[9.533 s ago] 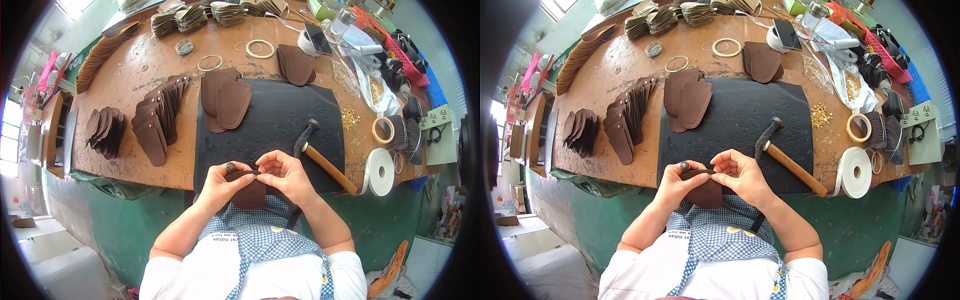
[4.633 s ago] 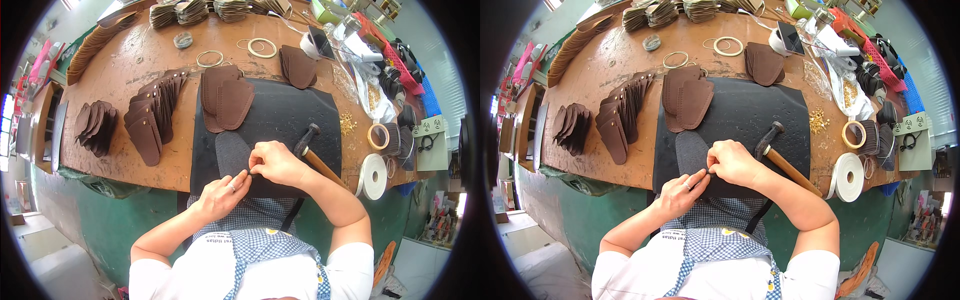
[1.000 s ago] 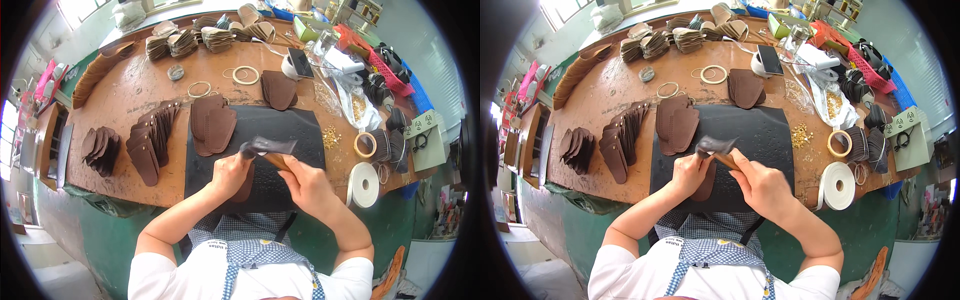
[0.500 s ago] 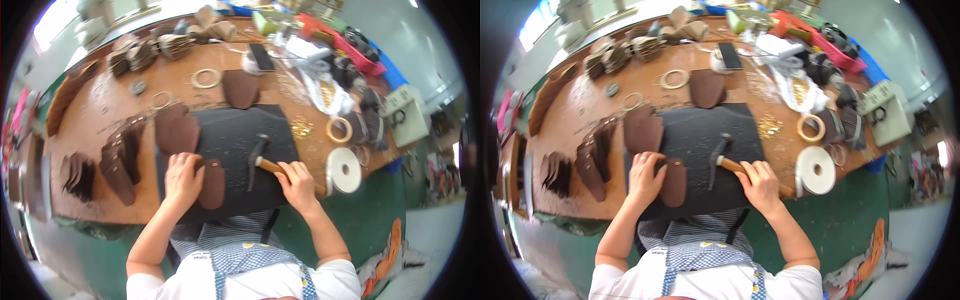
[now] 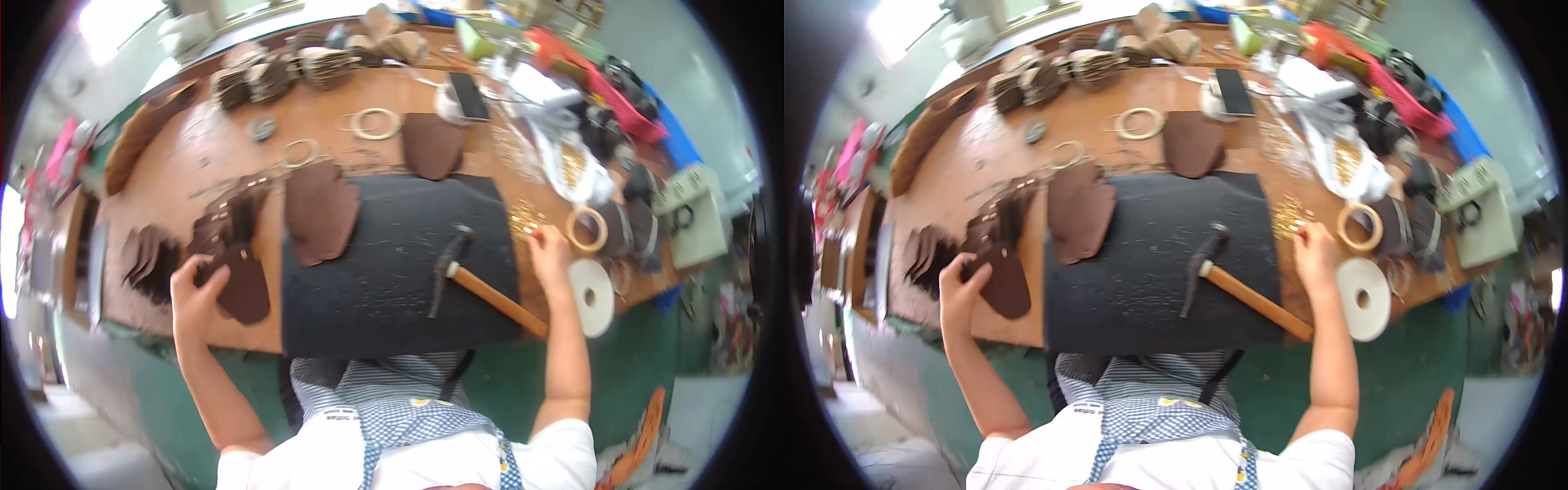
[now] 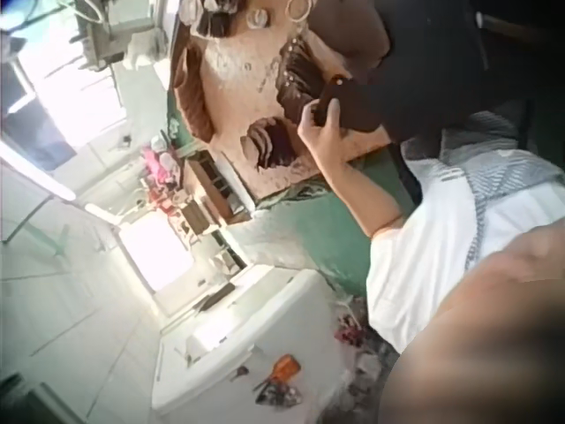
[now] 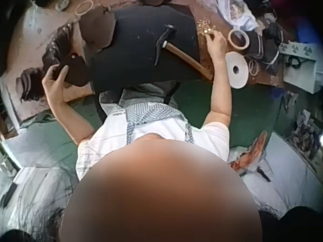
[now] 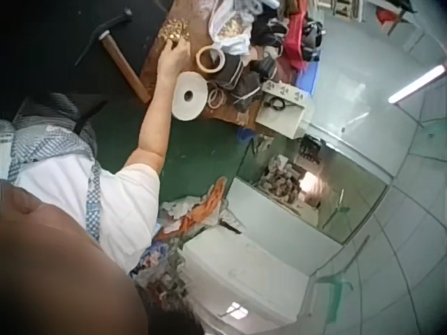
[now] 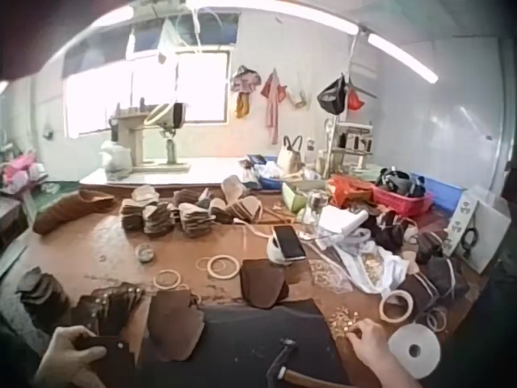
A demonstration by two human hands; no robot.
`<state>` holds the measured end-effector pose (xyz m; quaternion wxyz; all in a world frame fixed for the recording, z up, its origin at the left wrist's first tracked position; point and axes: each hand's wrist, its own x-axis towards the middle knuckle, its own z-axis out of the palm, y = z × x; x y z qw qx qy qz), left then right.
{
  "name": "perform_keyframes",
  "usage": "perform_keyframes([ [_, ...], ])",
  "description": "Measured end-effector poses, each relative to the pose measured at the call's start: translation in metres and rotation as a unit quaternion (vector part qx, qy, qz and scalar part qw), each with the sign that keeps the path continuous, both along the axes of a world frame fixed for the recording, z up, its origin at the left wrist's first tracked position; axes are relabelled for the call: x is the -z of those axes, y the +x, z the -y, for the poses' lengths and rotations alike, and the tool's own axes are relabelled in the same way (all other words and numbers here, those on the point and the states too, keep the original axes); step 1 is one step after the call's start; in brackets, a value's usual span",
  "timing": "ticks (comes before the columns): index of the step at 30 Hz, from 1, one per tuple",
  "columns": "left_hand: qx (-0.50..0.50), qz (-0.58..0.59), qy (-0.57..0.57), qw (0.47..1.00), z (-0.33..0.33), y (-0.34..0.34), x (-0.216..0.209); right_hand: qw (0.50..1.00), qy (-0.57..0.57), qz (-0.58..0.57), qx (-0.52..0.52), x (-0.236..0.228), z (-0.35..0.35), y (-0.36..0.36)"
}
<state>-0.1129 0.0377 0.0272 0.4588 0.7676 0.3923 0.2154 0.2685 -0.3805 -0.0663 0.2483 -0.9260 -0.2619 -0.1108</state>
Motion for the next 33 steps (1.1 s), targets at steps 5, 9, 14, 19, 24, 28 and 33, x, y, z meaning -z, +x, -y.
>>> perform_keyframes([
  [5, -0.131, -0.182, 0.360, 0.906, -0.026, 0.022, 0.023, 0.987, -0.137, 0.071, -0.038, 0.011, -0.014, 0.005],
  [9, 0.046, -0.132, 0.286, 0.948, 0.006, 0.102, 0.015, 0.966, -0.229, 0.106, -0.050, 0.012, -0.019, 0.007],
  [14, 0.191, -0.140, 0.254, 0.938, 0.006, 0.184, 0.038, 0.987, -0.152, 0.034, -0.043, -0.003, -0.009, 0.007],
  [19, 0.191, -0.143, 0.293, 0.926, 0.016, 0.184, 0.046, 0.914, 0.304, -0.268, -0.026, -0.020, -0.016, -0.030],
  [24, 0.233, 0.050, -0.016, 0.971, 0.068, 0.128, 0.010, 0.728, 0.465, -0.478, -0.156, -0.061, -0.077, -0.118],
  [28, 0.183, 0.098, -0.207, 0.956, 0.113, 0.094, 0.005, 0.734, 0.423, -0.462, -0.262, -0.072, -0.113, -0.158],
  [33, 0.123, 0.153, -0.391, 0.899, 0.137, 0.069, 0.030, 0.768, 0.382, -0.436, -0.274, -0.066, -0.129, -0.180],
])
